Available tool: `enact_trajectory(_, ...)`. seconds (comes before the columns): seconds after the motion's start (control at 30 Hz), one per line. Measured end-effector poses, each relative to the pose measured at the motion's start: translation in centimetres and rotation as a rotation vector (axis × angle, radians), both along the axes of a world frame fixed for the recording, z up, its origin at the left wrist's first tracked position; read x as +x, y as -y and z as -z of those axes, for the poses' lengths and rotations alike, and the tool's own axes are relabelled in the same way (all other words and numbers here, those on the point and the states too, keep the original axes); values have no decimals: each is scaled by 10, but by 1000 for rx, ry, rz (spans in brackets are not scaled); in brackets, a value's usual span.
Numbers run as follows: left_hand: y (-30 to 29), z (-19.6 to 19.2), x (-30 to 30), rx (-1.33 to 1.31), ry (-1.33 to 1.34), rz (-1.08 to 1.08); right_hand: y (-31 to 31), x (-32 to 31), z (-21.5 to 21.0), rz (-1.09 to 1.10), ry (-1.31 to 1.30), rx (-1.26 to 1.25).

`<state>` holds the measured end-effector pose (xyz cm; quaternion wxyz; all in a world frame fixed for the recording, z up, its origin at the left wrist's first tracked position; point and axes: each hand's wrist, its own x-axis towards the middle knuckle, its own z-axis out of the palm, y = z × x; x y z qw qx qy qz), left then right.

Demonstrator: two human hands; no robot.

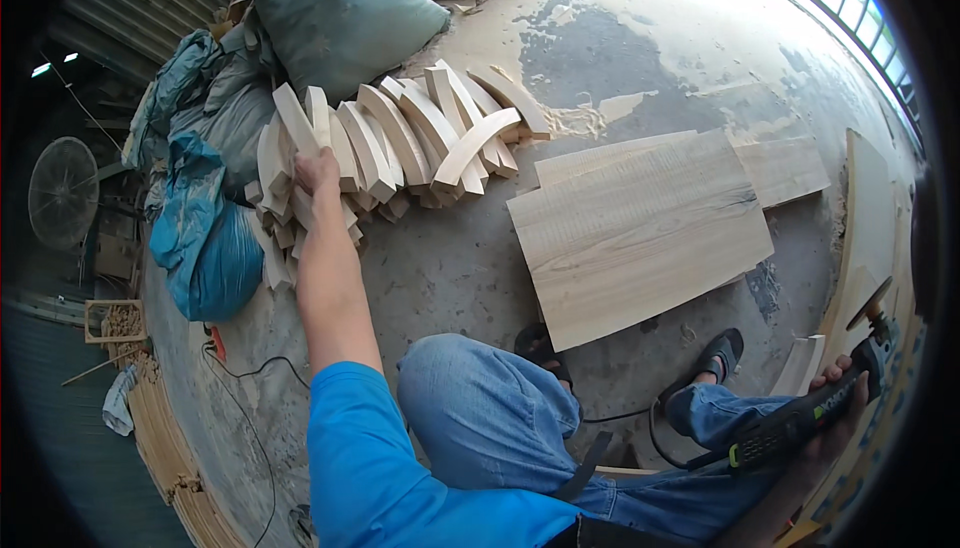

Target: The person picks up curved wooden pieces one at a time, sands their surfaces and edges with a handheld rotary sander, and places them aside.

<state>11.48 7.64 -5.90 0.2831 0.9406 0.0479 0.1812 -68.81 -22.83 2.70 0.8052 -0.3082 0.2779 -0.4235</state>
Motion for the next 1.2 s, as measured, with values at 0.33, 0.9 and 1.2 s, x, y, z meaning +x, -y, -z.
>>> enact_trajectory(0.33,-69,-12,-178,-1233,-275,650,-11,10,-8,4,-63,3)
enact_trajectory(0.9,34,78,-311,-1101,-1190,728,-43,59,-4,-289,-494,-303)
enact_trajectory(1.2,13,102,-299,-655,-737,1043,-56,213,48,-788,-607,-319)
